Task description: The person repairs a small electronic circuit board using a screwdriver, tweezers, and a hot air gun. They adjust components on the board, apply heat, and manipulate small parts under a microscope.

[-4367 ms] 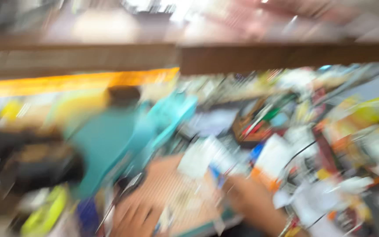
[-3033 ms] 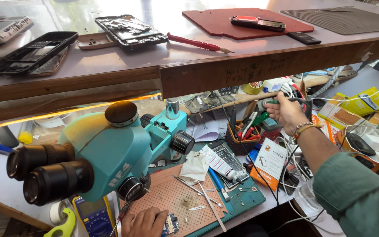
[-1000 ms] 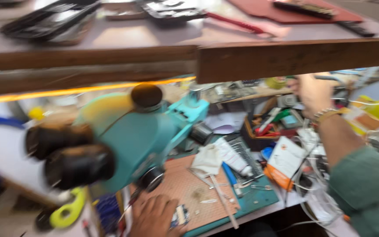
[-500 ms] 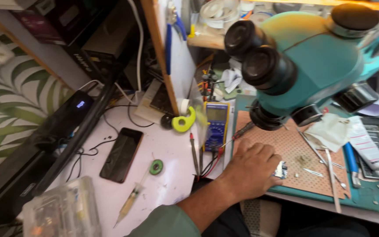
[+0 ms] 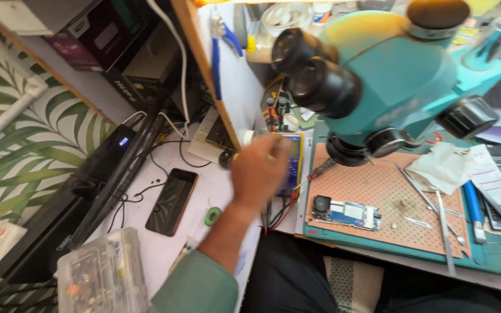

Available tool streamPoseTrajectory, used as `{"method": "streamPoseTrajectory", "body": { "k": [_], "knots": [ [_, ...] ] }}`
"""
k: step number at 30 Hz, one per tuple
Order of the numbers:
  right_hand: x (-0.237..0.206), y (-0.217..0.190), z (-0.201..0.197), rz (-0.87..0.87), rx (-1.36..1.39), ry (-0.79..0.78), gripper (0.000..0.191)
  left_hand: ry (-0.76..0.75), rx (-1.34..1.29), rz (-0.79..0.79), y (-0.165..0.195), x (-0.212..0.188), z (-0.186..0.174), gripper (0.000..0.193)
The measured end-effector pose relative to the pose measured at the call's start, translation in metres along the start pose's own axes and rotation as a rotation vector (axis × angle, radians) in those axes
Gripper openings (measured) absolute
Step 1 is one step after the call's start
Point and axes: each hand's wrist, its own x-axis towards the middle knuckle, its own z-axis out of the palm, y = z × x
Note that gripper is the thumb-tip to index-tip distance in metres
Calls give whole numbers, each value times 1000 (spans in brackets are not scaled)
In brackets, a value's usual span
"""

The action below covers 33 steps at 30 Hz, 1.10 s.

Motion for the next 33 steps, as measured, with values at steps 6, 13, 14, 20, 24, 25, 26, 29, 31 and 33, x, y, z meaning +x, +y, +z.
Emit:
{"method": "streamPoseTrajectory", "body": {
  "k": [6, 13, 14, 20, 24, 25, 26, 29, 31, 33],
  "knots": [
    [-2, 5, -27, -16, 27, 1, 35, 21, 179, -77, -27, 20, -15, 23],
    [3, -11, -47, -41, 109, 20, 34, -120, 33, 169, 17, 0, 9, 17],
    [4, -17, -45, -46, 135, 22, 34, -183, 39, 213, 24, -5, 14, 17],
    [11, -56, -32, -121, 281, 11, 33, -341, 426, 344, 42, -32, 54, 23],
    [12, -72, -29, -139, 222, -30, 33, -274, 401, 369, 37, -32, 60, 24],
    [12, -74, -28, -141, 202, -37, 32, -295, 401, 351, 37, -30, 59, 22],
    [12, -76, -28, -142, 181, -45, 31, -316, 399, 334, 38, -29, 57, 19],
    [12, -80, -25, -102, 248, -76, 32, -312, 430, 347, 46, -23, 47, 18],
    [14, -83, -22, -106, 270, -99, 32, -282, 360, 336, 53, -25, 36, 22],
    [16, -86, -19, -78, 289, -111, 33, -281, 313, 310, 62, -32, 26, 27]
  ]
}}
